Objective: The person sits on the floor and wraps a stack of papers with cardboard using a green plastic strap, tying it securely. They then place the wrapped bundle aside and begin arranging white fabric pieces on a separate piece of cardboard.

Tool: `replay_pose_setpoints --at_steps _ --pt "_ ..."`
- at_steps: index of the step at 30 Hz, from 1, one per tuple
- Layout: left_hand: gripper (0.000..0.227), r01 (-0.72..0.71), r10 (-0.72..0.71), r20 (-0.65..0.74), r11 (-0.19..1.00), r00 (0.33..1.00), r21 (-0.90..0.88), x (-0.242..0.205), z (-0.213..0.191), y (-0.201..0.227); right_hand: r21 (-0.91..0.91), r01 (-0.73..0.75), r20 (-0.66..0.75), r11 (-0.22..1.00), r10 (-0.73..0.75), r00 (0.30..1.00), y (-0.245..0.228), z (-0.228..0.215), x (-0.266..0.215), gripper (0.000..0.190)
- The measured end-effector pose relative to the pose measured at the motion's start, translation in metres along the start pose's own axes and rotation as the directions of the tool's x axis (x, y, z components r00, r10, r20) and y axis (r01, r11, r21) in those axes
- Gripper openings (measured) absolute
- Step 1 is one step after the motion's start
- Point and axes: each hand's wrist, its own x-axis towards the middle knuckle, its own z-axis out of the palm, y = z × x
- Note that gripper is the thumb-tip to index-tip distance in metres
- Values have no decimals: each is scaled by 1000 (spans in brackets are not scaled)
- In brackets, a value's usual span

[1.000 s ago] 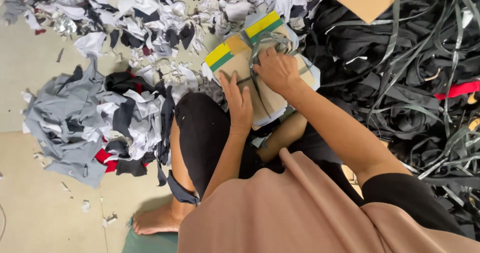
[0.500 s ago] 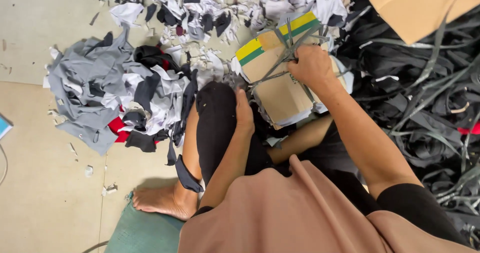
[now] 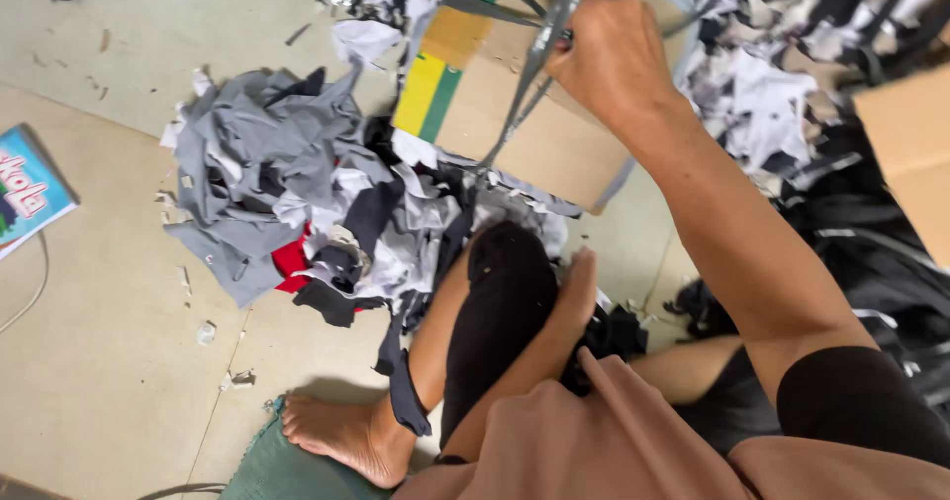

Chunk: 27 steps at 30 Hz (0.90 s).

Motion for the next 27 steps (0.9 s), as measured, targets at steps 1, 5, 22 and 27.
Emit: replay_pose_setpoints --at_steps 1,5,22,27 --pt "53 38 -37 11 998 999 -53 8 -10 14 14 27 -10 1000 -27 1000 -6 12 18 19" --pt "60 176 -165 63 950 984 -260 32 -73 83 31 19 36 999 -20 999 -43 64 89 13" --pt "64 -60 183 -589 973 787 223 70 -375 221 127 71 323 989 -109 940 -67 181 43 64" --pt "65 269 161 -616 794 771 545 133 -437 212 -15 -61 182 998 63 981 -35 222 59 55"
